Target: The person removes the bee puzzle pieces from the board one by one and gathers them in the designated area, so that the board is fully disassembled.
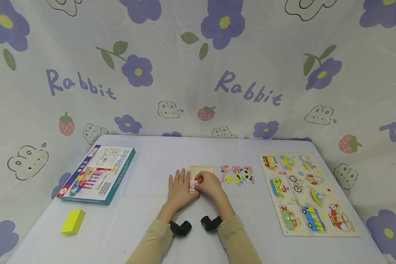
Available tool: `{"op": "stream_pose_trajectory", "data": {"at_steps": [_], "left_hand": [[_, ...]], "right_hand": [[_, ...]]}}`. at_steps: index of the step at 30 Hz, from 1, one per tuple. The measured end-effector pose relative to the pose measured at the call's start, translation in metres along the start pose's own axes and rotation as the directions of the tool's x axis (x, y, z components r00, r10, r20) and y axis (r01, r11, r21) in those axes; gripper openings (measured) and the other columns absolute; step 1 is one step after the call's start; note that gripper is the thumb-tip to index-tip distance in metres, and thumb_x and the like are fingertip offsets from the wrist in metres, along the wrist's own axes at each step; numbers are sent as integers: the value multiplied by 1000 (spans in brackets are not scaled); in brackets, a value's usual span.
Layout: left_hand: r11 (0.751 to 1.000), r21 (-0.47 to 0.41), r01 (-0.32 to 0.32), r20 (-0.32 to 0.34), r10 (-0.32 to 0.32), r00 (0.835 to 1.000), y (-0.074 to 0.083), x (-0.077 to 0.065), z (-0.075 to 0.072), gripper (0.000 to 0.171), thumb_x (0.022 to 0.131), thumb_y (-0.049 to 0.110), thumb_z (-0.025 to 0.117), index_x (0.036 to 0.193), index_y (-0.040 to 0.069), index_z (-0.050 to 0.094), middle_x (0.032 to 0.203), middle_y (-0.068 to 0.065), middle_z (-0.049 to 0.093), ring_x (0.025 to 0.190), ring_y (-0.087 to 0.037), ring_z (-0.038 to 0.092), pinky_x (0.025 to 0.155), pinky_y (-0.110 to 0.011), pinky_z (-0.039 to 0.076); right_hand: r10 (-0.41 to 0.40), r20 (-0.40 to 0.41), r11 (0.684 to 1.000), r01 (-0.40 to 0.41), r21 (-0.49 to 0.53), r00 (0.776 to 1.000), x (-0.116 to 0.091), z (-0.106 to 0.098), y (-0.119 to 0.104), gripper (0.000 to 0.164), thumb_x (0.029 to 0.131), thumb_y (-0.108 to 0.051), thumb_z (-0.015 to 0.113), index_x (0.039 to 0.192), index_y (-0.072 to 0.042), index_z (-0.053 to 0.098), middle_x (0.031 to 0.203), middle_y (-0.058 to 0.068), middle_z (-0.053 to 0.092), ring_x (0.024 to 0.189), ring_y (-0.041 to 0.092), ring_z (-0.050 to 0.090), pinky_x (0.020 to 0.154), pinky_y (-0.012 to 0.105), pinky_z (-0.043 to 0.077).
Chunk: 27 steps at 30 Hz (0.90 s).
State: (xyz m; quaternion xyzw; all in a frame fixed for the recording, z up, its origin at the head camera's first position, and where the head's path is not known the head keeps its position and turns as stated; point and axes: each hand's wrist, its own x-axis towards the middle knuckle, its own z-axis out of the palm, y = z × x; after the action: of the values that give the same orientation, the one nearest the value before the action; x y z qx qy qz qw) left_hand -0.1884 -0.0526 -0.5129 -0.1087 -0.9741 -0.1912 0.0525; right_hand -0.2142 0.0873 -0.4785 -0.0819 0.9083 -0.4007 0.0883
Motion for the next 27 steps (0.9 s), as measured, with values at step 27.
{"op": "stream_pose_trajectory", "data": {"at_steps": [27], "left_hand": [[1000, -5, 12, 33, -12, 999, -1, 0, 1, 90, 76, 55, 59, 142, 1, 32, 148, -20, 26, 139, -38, 12, 108, -57, 1]], "right_hand": [[96, 18, 941, -97, 325, 995, 2, -15, 9, 24, 81, -11, 69, 101, 0, 64, 79, 4, 63, 64, 11, 54, 55, 23, 45]]}}
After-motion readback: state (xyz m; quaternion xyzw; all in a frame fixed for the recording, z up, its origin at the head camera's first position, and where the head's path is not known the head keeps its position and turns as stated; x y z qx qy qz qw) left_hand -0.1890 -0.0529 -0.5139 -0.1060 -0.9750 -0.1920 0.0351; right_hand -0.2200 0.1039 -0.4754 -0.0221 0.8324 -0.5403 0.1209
